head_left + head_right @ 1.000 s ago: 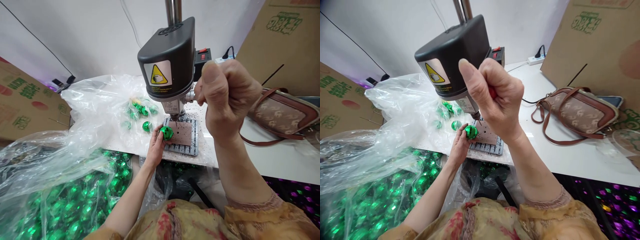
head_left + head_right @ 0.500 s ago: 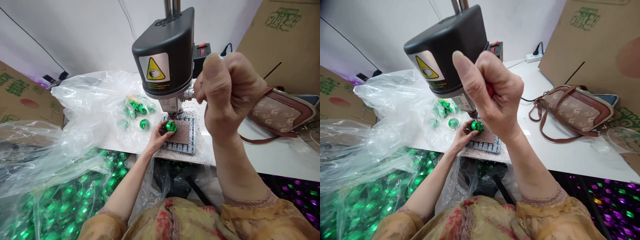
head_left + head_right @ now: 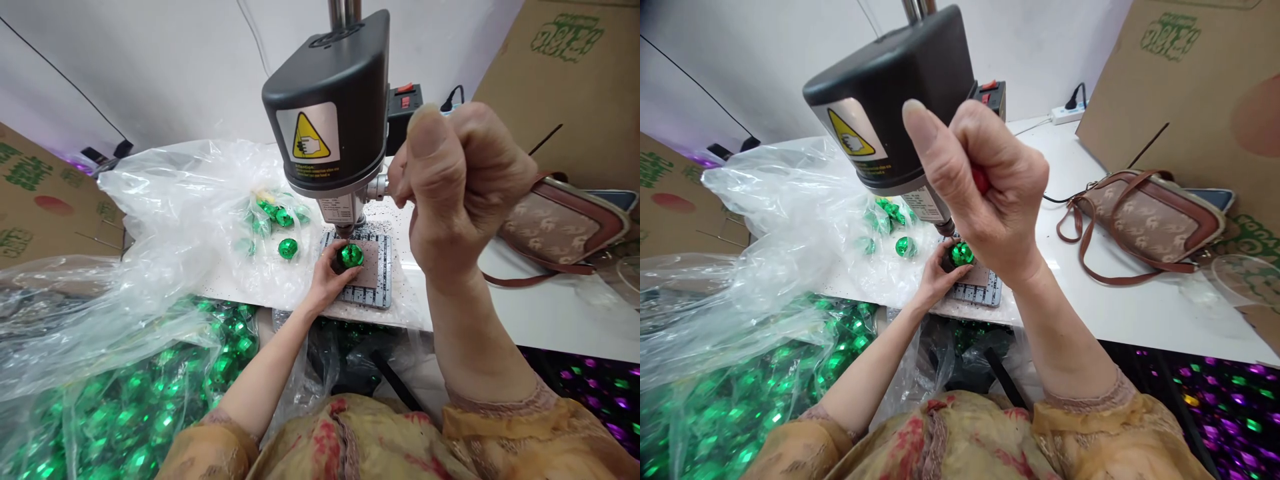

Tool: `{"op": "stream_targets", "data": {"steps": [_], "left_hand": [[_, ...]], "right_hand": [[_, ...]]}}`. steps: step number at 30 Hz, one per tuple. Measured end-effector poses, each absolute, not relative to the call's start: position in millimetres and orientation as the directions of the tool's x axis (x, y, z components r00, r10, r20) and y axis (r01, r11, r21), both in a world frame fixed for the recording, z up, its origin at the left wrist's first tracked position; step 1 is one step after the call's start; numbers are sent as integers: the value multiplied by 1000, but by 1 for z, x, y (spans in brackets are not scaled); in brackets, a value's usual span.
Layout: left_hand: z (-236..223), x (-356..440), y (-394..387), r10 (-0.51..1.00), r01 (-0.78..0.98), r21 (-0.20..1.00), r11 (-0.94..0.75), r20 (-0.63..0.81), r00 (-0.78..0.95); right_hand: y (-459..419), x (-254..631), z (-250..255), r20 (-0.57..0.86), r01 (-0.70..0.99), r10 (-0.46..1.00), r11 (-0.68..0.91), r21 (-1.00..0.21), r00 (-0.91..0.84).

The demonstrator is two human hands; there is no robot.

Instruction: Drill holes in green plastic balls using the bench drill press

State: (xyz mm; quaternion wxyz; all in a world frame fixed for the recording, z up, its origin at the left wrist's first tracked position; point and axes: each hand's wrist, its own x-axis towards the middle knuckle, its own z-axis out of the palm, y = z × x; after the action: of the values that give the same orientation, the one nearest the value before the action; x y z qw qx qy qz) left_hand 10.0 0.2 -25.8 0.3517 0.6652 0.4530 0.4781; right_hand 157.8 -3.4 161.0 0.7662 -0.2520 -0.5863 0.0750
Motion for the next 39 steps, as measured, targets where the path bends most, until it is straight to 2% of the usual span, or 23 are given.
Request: {"op": "stream_targets", "data": {"steps": [6,9,14,19,25,29,34,39], "left_hand": [[-27,9,0,942,231,915,-330,305,137],[-26,9,0,941,225,915,-334,308,143],[-22,11,-3,934,245,902,-356,338,116],[-20,11,-3,925,265,886,-379,355,138],[-22,9,-3,922,269,883,-384,354,154],[-26,8,-1,919,272,879,-392,361,161],[-30,8,0,918,278,876,-394,362,163],[-29,8,0,922,280,879,-385,354,157]], "right_hand": [[-8,154,157,869,90,356,909,-408,344],[-11,153,151,878,129,353,903,-410,322],[-7,155,137,927,229,235,924,-307,293],[-1,159,126,952,215,165,951,-223,259],[-4,159,124,945,242,185,937,-252,270],[-3,160,121,963,179,156,964,-197,221],[3,160,112,980,235,27,969,-74,197],[8,161,107,979,201,-21,979,-21,205]]}}
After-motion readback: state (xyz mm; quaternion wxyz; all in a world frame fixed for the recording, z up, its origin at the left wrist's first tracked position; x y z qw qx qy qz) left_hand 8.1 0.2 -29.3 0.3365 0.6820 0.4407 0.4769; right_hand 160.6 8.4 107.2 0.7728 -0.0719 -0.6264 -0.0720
